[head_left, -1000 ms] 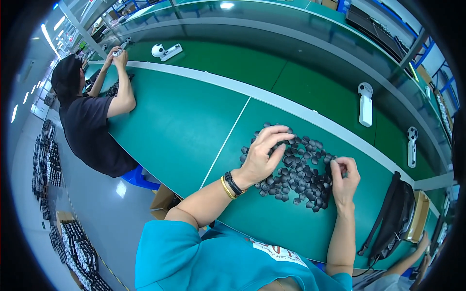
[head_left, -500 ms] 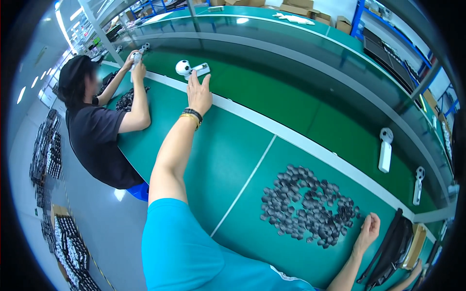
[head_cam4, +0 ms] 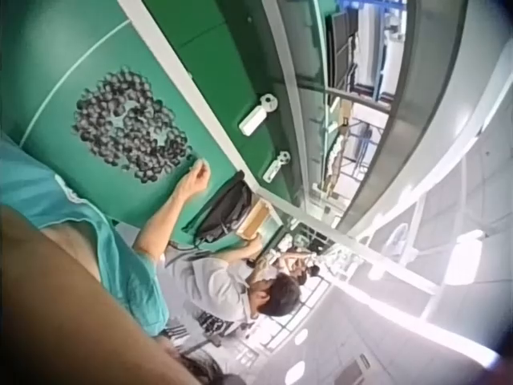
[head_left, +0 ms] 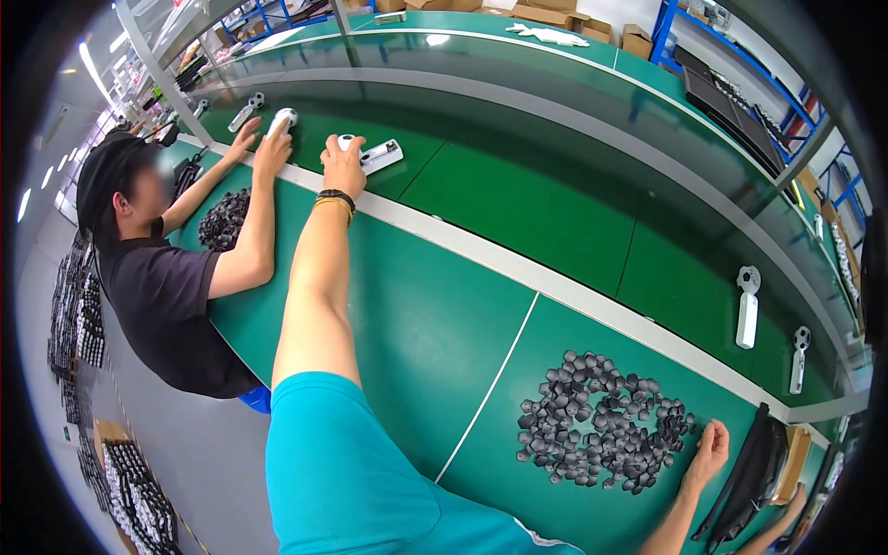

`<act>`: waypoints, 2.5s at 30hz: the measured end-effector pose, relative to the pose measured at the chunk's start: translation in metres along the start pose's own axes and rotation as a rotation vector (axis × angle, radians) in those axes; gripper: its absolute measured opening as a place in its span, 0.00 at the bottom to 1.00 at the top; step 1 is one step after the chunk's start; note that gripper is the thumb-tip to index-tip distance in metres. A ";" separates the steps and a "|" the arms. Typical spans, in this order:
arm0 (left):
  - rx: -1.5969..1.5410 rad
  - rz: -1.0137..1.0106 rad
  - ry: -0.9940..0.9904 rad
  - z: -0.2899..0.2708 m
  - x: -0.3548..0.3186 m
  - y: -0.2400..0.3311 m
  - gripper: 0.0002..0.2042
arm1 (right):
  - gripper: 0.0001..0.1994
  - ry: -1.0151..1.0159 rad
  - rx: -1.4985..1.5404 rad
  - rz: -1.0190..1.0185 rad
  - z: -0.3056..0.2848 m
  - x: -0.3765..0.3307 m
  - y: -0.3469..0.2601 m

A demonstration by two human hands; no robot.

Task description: Assembling small handheld fans or electronic devices at a factory workbench.

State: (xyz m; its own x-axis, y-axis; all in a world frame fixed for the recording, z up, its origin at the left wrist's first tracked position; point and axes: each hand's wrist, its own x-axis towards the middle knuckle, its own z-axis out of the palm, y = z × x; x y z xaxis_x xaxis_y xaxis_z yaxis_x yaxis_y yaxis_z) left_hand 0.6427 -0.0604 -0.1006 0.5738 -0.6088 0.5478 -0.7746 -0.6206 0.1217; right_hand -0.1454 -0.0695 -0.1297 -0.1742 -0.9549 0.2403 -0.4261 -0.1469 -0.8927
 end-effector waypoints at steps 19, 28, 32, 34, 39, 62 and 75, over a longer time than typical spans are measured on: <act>-2.010 -0.659 -0.677 -0.130 -0.119 0.150 0.19 | 0.08 -0.022 0.234 0.080 0.008 -0.003 -0.006; -2.131 -0.473 -1.468 -0.234 -0.276 0.313 0.23 | 0.08 -0.774 1.130 0.127 0.026 -0.014 -0.101; -1.947 -0.370 -1.494 -0.269 -0.320 0.363 0.20 | 0.10 -1.055 1.338 0.115 0.017 -0.010 -0.117; -1.933 -0.349 -1.462 -0.272 -0.332 0.371 0.20 | 0.11 -1.076 1.337 0.186 0.006 -0.009 -0.125; -1.933 -0.340 -1.382 -0.274 -0.357 0.361 0.20 | 0.11 -0.952 1.215 0.323 0.010 -0.021 -0.123; -2.002 -0.115 -1.245 -0.236 -0.357 0.338 0.22 | 0.07 -0.563 0.942 0.155 0.004 -0.055 -0.118; -2.088 -0.228 -1.169 -0.208 -0.353 0.318 0.19 | 0.05 -0.703 0.519 0.043 0.045 -0.092 -0.138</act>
State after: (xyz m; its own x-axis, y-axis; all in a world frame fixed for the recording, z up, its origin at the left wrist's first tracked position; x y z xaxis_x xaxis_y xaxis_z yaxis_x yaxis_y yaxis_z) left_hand 0.1381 0.0596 -0.0833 -0.0662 -0.9978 0.0059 0.5786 -0.0335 0.8149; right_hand -0.0303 0.0269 -0.0458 0.4801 -0.8749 0.0640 0.0562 -0.0422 -0.9975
